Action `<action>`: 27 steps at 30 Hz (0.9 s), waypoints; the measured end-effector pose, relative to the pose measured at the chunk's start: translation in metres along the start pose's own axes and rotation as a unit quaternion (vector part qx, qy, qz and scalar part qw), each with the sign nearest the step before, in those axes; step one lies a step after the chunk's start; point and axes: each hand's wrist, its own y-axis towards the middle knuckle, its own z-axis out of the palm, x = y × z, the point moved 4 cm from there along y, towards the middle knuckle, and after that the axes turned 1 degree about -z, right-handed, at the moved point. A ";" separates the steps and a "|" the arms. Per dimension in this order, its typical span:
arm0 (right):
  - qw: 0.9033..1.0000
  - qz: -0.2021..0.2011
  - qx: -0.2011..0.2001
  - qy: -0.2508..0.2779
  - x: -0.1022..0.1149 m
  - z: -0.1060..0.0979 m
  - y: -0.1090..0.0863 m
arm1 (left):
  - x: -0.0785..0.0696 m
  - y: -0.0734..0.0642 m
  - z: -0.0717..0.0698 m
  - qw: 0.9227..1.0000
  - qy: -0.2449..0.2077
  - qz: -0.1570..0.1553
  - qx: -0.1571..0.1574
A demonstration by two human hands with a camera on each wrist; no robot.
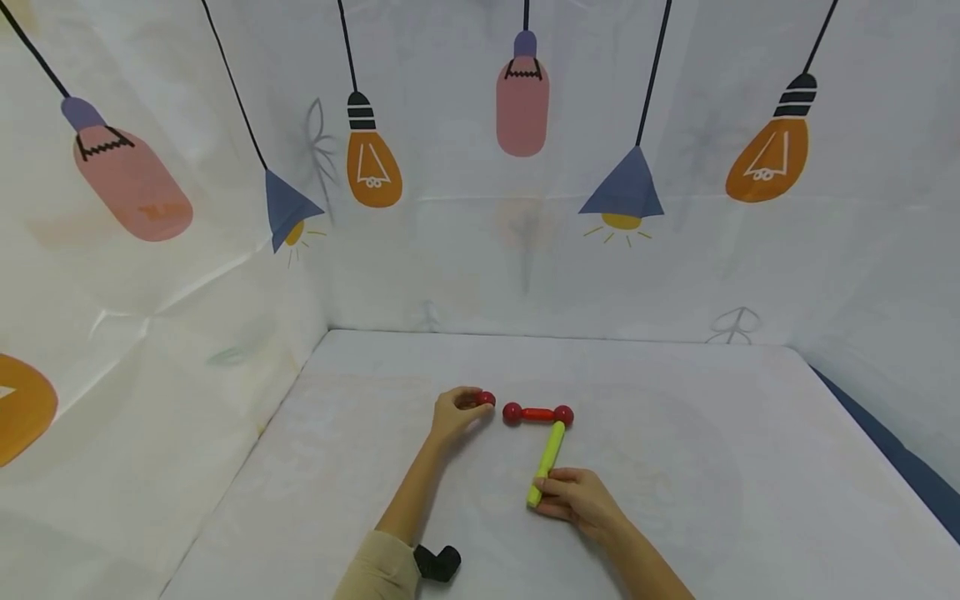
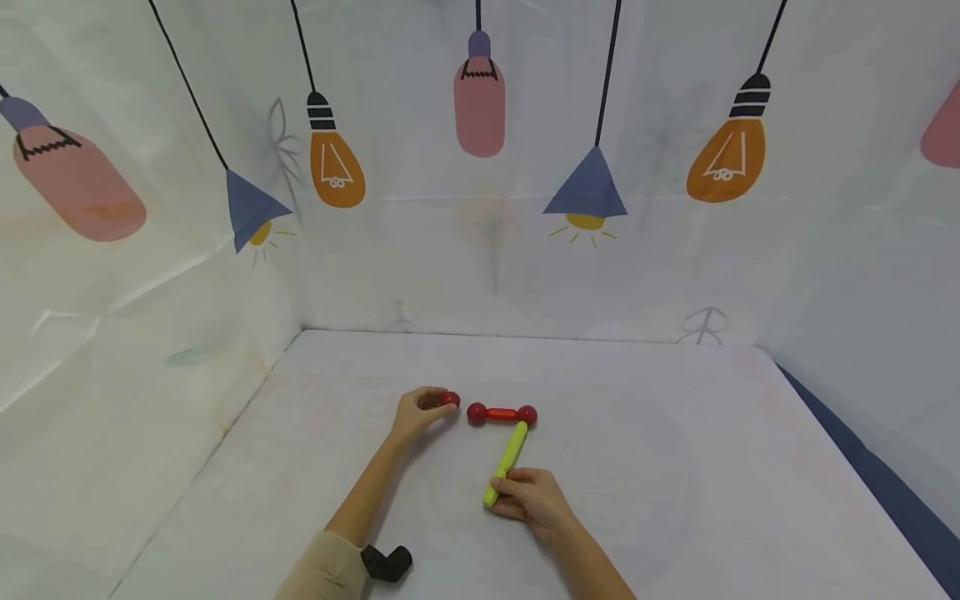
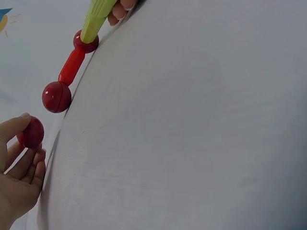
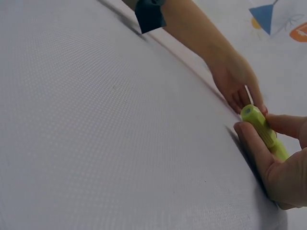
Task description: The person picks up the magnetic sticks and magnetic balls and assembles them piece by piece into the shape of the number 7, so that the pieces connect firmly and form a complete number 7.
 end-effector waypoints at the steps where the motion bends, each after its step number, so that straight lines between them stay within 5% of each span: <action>1: 1.000 0.000 -0.002 0.000 0.000 0.000 0.001 | 0.000 -0.003 0.000 1.000 -0.002 -0.004 0.007; 18: 1.000 0.000 -0.011 -0.003 0.006 -0.001 0.010 | -0.010 -0.045 0.004 0.993 0.015 -0.008 0.119; 27: 1.000 0.001 -0.014 -0.005 0.006 -0.001 0.013 | -0.007 -0.060 0.008 0.983 0.021 0.001 0.183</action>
